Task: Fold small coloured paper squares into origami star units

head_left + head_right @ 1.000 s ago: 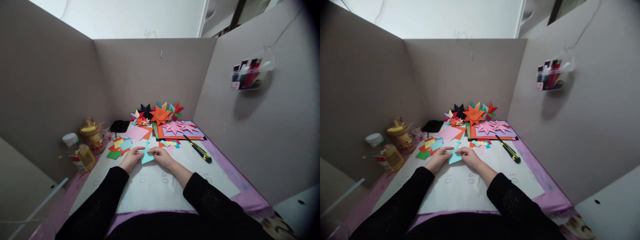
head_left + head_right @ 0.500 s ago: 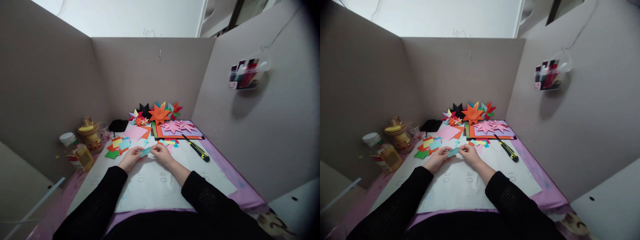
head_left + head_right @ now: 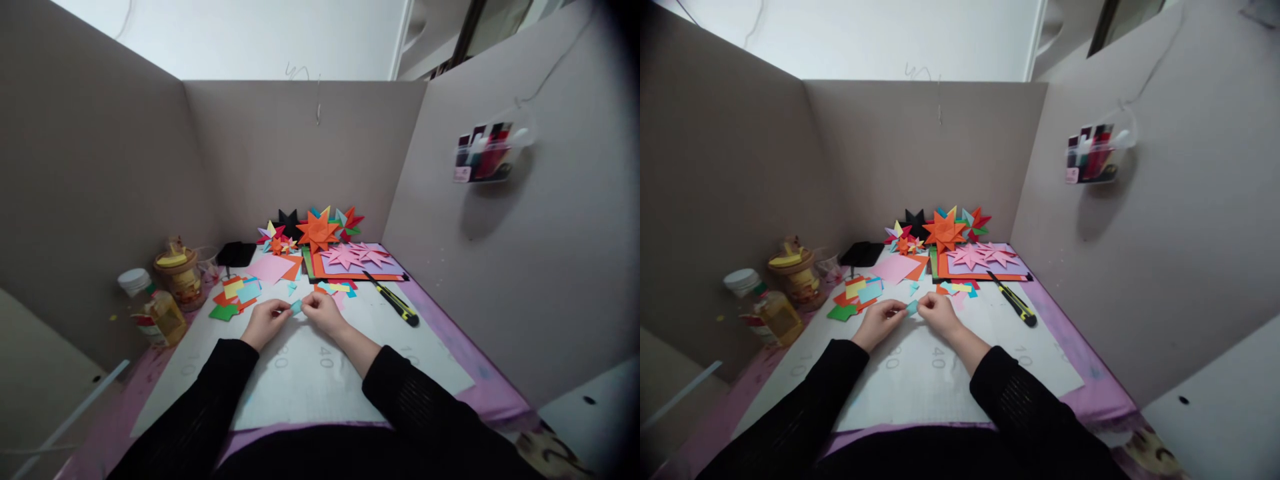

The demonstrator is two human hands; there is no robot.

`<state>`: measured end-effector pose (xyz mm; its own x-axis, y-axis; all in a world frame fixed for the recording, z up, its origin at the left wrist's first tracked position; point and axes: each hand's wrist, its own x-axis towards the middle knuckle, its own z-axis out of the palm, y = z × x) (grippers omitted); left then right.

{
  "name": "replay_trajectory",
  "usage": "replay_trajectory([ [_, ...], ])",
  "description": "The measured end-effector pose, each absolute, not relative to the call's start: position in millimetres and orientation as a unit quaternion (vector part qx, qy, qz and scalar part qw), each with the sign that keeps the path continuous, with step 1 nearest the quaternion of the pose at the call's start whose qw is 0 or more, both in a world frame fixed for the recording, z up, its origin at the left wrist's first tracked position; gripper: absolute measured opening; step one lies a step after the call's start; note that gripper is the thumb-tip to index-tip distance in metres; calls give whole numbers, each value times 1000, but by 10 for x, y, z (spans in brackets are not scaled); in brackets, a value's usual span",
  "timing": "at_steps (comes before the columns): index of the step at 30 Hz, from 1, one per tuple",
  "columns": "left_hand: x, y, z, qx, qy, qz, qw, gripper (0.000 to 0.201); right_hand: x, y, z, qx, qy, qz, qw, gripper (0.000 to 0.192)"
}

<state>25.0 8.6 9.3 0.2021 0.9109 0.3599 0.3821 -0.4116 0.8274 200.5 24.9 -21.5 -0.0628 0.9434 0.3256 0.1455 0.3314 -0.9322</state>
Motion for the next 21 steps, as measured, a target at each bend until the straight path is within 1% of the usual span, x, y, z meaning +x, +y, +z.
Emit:
replay_trajectory([
  [4,250,103,95,714,468,432,291,11,1986,230,-198,-437,-613,388,532,2],
  [21,278,78,113,689,484,432,323,9,1955,214,-212,-410,-584,422,559,8],
])
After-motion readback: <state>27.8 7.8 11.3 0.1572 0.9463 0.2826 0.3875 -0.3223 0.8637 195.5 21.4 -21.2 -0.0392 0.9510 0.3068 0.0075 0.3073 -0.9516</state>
